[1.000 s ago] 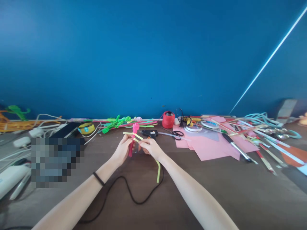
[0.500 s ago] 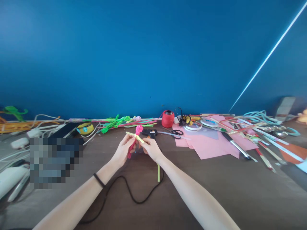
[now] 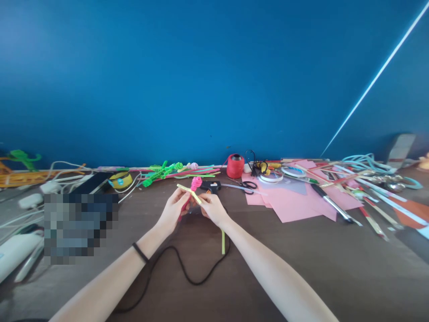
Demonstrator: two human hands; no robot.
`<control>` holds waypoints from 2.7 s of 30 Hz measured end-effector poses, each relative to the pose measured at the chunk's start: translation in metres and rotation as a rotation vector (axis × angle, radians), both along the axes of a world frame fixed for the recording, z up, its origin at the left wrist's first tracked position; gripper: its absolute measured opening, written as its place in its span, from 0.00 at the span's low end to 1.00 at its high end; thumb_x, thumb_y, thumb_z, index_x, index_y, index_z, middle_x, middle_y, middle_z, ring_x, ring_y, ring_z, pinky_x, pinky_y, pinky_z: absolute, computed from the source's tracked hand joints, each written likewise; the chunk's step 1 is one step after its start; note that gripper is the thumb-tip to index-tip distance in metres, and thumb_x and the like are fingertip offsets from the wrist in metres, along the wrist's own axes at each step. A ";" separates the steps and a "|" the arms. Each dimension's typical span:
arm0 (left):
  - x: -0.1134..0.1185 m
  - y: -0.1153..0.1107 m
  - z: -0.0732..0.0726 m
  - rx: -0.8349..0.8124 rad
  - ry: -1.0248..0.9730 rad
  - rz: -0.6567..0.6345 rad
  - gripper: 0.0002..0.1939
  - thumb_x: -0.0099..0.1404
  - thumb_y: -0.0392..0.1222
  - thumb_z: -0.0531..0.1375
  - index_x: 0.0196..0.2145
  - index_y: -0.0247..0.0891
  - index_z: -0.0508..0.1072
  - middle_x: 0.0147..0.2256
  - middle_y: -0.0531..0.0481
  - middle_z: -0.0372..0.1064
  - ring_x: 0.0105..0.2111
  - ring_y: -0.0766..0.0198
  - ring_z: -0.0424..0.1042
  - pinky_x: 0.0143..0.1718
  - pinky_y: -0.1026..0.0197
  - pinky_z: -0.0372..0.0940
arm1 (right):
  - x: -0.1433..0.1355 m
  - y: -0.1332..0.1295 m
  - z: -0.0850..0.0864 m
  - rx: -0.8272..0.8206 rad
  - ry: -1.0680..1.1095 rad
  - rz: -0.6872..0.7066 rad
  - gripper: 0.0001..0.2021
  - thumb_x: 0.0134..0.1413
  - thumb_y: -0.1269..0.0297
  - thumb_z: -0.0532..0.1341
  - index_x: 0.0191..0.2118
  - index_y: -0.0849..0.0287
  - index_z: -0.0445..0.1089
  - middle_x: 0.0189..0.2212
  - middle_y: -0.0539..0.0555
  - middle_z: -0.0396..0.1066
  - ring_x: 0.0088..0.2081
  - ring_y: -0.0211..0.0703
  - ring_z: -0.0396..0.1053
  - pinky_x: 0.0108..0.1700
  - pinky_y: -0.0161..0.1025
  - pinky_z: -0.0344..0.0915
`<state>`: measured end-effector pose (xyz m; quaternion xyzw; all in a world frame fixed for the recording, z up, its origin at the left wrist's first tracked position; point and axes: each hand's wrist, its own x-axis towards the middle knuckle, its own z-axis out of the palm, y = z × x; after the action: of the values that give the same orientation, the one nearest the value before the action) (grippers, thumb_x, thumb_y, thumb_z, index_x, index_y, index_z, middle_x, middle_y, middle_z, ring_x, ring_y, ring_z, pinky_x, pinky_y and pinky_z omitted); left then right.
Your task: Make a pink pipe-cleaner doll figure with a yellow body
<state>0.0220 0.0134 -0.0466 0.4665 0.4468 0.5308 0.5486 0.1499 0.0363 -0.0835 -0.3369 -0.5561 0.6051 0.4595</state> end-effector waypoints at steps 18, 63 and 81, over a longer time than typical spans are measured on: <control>-0.005 0.003 -0.002 0.008 -0.024 -0.032 0.13 0.50 0.48 0.60 0.26 0.36 0.64 0.21 0.56 0.62 0.13 0.78 0.51 0.12 0.71 0.41 | -0.001 -0.004 0.008 -0.023 0.056 -0.018 0.13 0.43 0.54 0.60 0.26 0.59 0.60 0.07 0.38 0.47 0.09 0.27 0.44 0.12 0.29 0.43; -0.002 -0.016 0.021 0.242 1.223 -0.312 0.04 0.51 0.39 0.54 0.22 0.41 0.69 0.25 0.53 0.71 0.25 0.65 0.67 0.25 0.65 0.53 | 0.035 -0.012 0.087 0.282 -1.051 0.036 0.17 0.44 0.52 0.58 0.20 0.64 0.68 0.11 0.47 0.59 0.16 0.31 0.55 0.21 0.31 0.48; -0.007 -0.005 0.015 0.152 1.008 0.082 0.05 0.55 0.37 0.51 0.23 0.39 0.64 0.22 0.53 0.69 0.22 0.66 0.67 0.25 0.66 0.53 | 0.014 -0.037 0.097 0.468 -0.837 -0.076 0.10 0.50 0.67 0.54 0.24 0.63 0.70 0.20 0.50 0.66 0.21 0.32 0.57 0.25 0.31 0.50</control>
<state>0.0146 0.0081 -0.0318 0.6853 0.6340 0.2917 0.2081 0.1634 -0.0004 0.0134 -0.4594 -0.8017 0.2589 0.2815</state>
